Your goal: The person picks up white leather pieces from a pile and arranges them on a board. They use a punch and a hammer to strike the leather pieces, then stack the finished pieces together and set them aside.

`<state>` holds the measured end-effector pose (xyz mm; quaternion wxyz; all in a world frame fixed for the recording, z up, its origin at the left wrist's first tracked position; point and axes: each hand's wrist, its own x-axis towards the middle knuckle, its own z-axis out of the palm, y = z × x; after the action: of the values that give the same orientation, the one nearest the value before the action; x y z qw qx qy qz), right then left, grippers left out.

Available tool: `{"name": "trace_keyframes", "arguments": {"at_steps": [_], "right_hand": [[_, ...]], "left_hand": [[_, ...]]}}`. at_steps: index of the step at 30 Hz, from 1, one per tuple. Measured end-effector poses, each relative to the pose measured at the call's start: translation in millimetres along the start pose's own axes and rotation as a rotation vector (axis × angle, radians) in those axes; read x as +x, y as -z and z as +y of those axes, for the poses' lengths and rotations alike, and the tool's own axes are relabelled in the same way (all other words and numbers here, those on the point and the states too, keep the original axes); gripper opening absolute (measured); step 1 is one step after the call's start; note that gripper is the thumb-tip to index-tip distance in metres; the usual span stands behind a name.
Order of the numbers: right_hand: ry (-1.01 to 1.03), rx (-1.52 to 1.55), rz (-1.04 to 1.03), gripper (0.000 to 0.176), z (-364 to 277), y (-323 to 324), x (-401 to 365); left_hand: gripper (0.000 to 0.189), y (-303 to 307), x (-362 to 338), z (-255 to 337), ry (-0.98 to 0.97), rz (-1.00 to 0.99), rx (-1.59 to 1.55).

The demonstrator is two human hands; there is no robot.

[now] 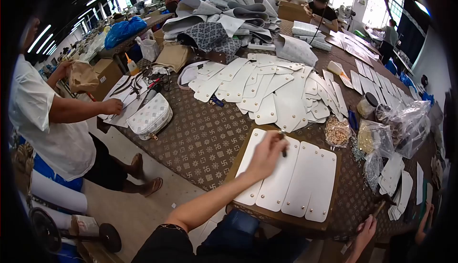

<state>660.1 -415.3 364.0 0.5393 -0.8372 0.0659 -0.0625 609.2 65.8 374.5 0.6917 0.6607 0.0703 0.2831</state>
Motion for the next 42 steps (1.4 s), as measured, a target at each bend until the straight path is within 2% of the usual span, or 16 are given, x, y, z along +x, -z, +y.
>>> {"name": "trace_keyframes", "arguments": {"at_steps": [2, 4, 6, 9, 11, 12, 14, 16, 19, 24, 25, 27, 28, 33, 35, 42], "right_hand": [[-0.015, 0.115, -0.019, 0.033, -18.2, -21.4, -14.4], [0.034, 0.53, -0.148, 0.026, -43.8, -56.2, -30.3], [-0.005, 0.53, -0.256, 0.021, -83.0, -97.8, -56.4], [0.04, 0.611, -0.49, 0.016, -105.5, -163.5, -86.3], [-0.016, 0.734, -0.649, 0.015, -126.0, -205.1, -110.6], [0.019, 0.675, -0.805, 0.017, -129.9, -218.4, -112.2], [0.02, 0.635, -0.837, 0.02, -149.1, -252.5, -130.7], [0.054, 0.61, -0.906, 0.022, -142.8, -274.1, -132.6], [0.099, 0.476, -0.92, 0.023, -139.1, -292.3, -138.1], [0.003, 0.371, -0.88, 0.019, -147.9, -279.1, -139.8], [-0.004, 0.359, -0.888, 0.019, -149.7, -276.0, -138.9], [-0.021, 0.341, -0.9, 0.019, -143.6, -274.5, -133.8], [-0.035, 0.337, -0.852, 0.019, -143.5, -274.0, -133.0], [0.028, 0.334, -0.878, 0.02, -136.5, -276.0, -133.2], [0.019, 0.314, -0.882, 0.02, -135.7, -275.8, -134.6], [0.026, 0.347, -0.883, 0.019, -132.8, -277.3, -132.3]], "left_hand": [[0.016, 48.4, -2.6, 3.2, 0.031, 0.124, -0.024], [0.017, 75.6, -5.7, -5.7, 0.017, 0.217, -0.112], [0.017, 81.9, -12.2, -7.8, 0.043, 0.23, -0.099], [0.017, 84.6, -22.6, -26.7, 0.124, 0.191, -0.122], [0.018, 79.5, -26.0, -32.5, 0.176, 0.195, -0.138], [0.018, 77.8, -26.4, -33.8, 0.181, 0.199, -0.144], [0.019, 75.9, -26.2, -37.7, 0.142, 0.193, -0.13], [0.019, 75.7, -23.9, -34.2, 0.202, 0.228, -0.245], [0.019, 80.3, -15.2, -30.9, 0.295, 0.281, -0.399], [0.018, 87.3, 3.8, -31.6, 0.234, 0.271, -0.32], [0.019, 86.4, 9.4, -39.4, 0.19, 0.275, -0.391], [0.021, 83.7, 19.9, -32.6, 0.154, 0.274, -0.328], [0.023, 86.4, 24.4, -37.5, 0.12, 0.224, -0.28], [0.026, 86.4, 44.6, -39.0, 0.084, 0.015, -0.132], [0.026, 83.2, 51.3, -38.4, 0.099, -0.009, -0.14], [0.026, 100.5, 58.1, -38.6, 0.099, -0.042, 0.13]]}}
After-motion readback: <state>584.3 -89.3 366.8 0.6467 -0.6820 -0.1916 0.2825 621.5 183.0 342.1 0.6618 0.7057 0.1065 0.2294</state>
